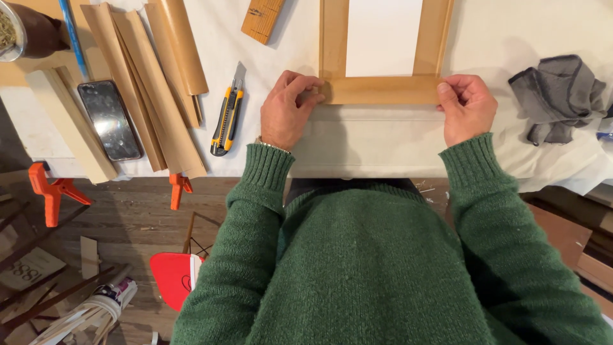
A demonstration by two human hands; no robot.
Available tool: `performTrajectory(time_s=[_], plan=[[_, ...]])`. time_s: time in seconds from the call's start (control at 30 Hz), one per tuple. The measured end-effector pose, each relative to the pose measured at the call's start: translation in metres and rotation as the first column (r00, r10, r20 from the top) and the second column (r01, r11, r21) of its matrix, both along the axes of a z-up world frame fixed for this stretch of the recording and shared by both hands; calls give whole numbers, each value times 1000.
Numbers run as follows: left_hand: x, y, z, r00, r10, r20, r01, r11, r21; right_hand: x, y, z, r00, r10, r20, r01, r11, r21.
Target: Assembling and sealing the back of a picture frame using glue and paper strips.
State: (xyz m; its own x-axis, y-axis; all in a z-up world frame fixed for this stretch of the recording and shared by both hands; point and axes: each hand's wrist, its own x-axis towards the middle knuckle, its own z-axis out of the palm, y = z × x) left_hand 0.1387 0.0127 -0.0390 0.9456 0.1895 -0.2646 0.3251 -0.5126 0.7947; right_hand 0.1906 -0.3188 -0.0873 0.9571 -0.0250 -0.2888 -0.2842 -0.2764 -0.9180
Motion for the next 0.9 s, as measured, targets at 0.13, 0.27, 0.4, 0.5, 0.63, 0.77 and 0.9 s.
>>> performTrajectory(time_s=[0.13, 0.27, 0.4, 0.5, 0.63, 0.77, 0.9], plan=[[-2, 0, -4, 999, 3, 36, -3, 1000, -13, -2, 0, -2, 1000, 1, 15, -1, 1000, 25], [-3, 0, -3, 1000, -2, 17, 2, 1000, -1, -2, 0, -2, 1000, -2, 13, 1, 1000, 7], [-17, -8, -10, 983, -109, 148, 77, 976, 206, -2, 1, 0, 1000, -2, 25, 1, 999, 34], [-39, -34, -18, 930, -317, 186, 201, 862, 466, -1, 1, 2, 1000, 2, 21, -2, 999, 36], [-56, -90, -40, 883, -467, 31, 412, 806, 424, -2, 3, 1, 1000, 10, 8, -10, 999, 47], [-60, -101, -29, 863, -505, 11, 443, 766, 466, -2, -3, -4, 999, 30, 25, -31, 998, 61], [-74, -62, -28, 940, -341, -16, 310, 836, 452, -1, -4, -3, 999, 40, 22, -40, 999, 23]])
